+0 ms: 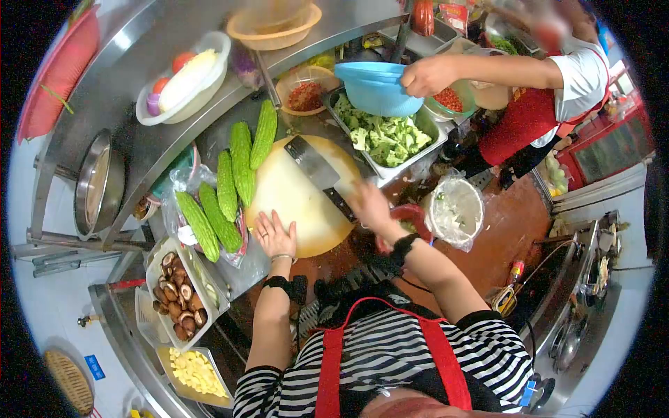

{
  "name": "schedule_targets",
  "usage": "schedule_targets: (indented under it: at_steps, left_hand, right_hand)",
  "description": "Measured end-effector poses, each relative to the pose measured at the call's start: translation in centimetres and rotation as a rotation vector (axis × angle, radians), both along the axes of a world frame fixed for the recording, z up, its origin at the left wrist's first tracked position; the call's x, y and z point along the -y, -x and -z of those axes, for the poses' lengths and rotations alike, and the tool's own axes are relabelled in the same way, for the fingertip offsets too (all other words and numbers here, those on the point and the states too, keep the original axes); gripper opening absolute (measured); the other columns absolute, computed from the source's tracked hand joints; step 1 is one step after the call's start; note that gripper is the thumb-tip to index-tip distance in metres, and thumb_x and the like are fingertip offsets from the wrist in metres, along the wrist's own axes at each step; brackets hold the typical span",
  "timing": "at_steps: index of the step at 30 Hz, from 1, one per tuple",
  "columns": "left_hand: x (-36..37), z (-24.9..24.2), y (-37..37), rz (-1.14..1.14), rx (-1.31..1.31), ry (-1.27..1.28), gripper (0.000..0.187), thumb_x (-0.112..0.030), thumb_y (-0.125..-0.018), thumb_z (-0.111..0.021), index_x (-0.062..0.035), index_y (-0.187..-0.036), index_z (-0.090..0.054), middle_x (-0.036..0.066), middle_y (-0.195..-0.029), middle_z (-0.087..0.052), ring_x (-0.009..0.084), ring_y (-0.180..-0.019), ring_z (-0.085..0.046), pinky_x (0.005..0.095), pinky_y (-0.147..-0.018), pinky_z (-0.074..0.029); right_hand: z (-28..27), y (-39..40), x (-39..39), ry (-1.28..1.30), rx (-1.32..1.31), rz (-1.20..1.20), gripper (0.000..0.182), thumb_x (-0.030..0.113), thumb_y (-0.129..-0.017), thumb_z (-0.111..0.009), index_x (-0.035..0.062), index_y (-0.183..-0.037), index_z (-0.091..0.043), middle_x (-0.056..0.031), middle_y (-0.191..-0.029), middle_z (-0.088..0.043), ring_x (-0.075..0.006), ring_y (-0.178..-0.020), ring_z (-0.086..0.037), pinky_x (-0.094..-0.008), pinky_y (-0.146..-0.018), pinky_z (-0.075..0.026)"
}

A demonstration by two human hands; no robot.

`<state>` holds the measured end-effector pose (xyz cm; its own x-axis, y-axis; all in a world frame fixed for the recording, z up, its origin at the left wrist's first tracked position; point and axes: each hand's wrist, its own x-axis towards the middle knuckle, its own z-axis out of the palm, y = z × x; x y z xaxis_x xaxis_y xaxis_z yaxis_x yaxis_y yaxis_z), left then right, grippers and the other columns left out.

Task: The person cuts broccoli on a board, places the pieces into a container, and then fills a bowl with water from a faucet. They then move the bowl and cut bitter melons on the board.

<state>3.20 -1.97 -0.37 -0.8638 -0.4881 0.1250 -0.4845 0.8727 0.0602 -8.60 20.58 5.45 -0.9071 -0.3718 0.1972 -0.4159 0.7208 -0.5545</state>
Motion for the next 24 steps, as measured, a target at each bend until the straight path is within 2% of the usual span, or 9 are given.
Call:
schedule_targets:
  at_steps: [2, 4, 5, 6, 9, 15, 17, 21, 24]
  left_hand:
    - [0.1, 0.2, -0.1, 0.009, -0.031, -0.001, 0.066, -0.050, -0.080, -0.040, -0.0103, -0.131, -0.029, 0.019, -0.137, -0.019, 0.0351, -0.126, -0.015, 0.0493, -0.102, -0.009]
    - [0.0, 0.2, -0.2, 0.020, -0.060, -0.002, 0.065, -0.050, -0.080, -0.041, -0.0101, -0.131, -0.030, 0.019, -0.137, -0.020, 0.0352, -0.126, -0.016, 0.0493, -0.102, -0.009]
    - [0.0, 0.2, -0.2, 0.018, -0.064, -0.011, 0.065, -0.050, -0.080, -0.040, -0.0101, -0.131, -0.030, 0.019, -0.137, -0.020, 0.0352, -0.126, -0.016, 0.0493, -0.102, -0.009]
    - [0.0, 0.1, -0.1, 0.014, -0.069, -0.019, 0.065, -0.050, -0.080, -0.040, -0.0100, -0.131, -0.030, 0.019, -0.137, -0.020, 0.0352, -0.126, -0.016, 0.0493, -0.102, -0.009]
    - [0.2, 0.5, -0.2, 0.034, -0.119, 0.021, 0.065, -0.050, -0.080, -0.040, -0.0098, -0.131, -0.030, 0.019, -0.137, -0.020, 0.0356, -0.126, -0.017, 0.0494, -0.102, -0.009]
    - [0.1, 0.1, -0.2, 0.009, -0.100, -0.028, 0.065, -0.048, -0.078, -0.045, -0.0092, -0.129, -0.034, 0.020, -0.137, -0.020, 0.0365, -0.126, -0.017, 0.0481, -0.103, -0.011]
    - [0.2, -0.1, -0.3, 0.007, -0.123, -0.029, 0.065, -0.048, -0.078, -0.045, -0.0091, -0.129, -0.034, 0.020, -0.137, -0.020, 0.0363, -0.126, -0.017, 0.0481, -0.102, -0.011]
    - [0.1, -0.4, -0.3, 0.010, -0.116, -0.046, 0.064, -0.048, -0.078, -0.045, -0.0095, -0.128, -0.034, 0.019, -0.137, -0.020, 0.0357, -0.126, -0.018, 0.0479, -0.103, -0.011]
    - [0.2, -0.2, -0.5, 0.015, -0.124, -0.046, 0.064, -0.048, -0.078, -0.046, -0.0101, -0.128, -0.035, 0.019, -0.137, -0.019, 0.0352, -0.126, -0.017, 0.0472, -0.103, -0.010]
  right_hand:
    - [-2.7, 3.4, -1.3, 0.422, -0.012, 0.160, 0.028, 0.019, -0.079, -0.054, 0.0043, -0.103, -0.050, -0.0173, -0.093, -0.052, -0.0323, -0.084, -0.053, -0.0372, -0.073, -0.043]
    - [-2.7, 8.6, -3.6, 0.635, -0.149, 0.363, 0.024, 0.019, -0.082, -0.053, 0.0016, -0.099, -0.051, -0.0142, -0.090, -0.055, -0.0229, -0.082, -0.053, -0.0327, -0.071, -0.043]
    - [-5.4, 9.9, -4.2, 0.843, 0.005, 0.438, 0.025, 0.021, -0.084, -0.052, 0.0006, -0.099, -0.051, -0.0108, -0.088, -0.054, -0.0205, -0.081, -0.053, -0.0320, -0.071, -0.043]
    - [-6.3, 11.7, -4.9, 0.942, -0.071, 0.489, 0.027, 0.023, -0.085, -0.050, 0.0004, -0.099, -0.049, -0.0075, -0.085, -0.054, -0.0168, -0.075, -0.053, -0.0284, -0.066, -0.043]
    - [-11.0, 14.0, -5.1, 1.352, 0.341, 0.669, 0.031, 0.029, -0.080, -0.056, 0.0025, -0.093, -0.048, -0.0075, -0.076, -0.051, -0.0142, -0.053, -0.049, -0.0283, -0.043, -0.041]
    - [-9.4, 18.0, -5.4, 1.342, 0.706, 0.570, 0.026, 0.024, -0.078, -0.051, 0.0000, -0.086, -0.047, -0.0081, -0.064, -0.049, -0.0170, -0.046, -0.047, -0.0297, -0.038, -0.041]
    - [-9.8, 17.2, -5.1, 1.380, 0.574, 0.581, 0.023, 0.022, -0.077, -0.049, 0.0000, -0.084, -0.048, -0.0077, -0.057, -0.048, -0.0164, -0.042, -0.046, -0.0291, -0.037, -0.041]
    - [-11.0, 14.0, -5.3, 1.593, 0.519, 0.482, 0.021, 0.022, -0.078, -0.048, 0.0023, -0.085, -0.048, -0.0057, -0.058, -0.049, -0.0138, -0.043, -0.045, -0.0247, -0.035, -0.038]
    - [-13.7, 11.4, -6.3, 1.706, 0.631, 0.315, 0.019, 0.022, -0.078, -0.048, 0.0082, -0.092, -0.049, -0.0034, -0.074, -0.054, -0.0136, -0.052, -0.049, -0.0236, -0.040, -0.040]
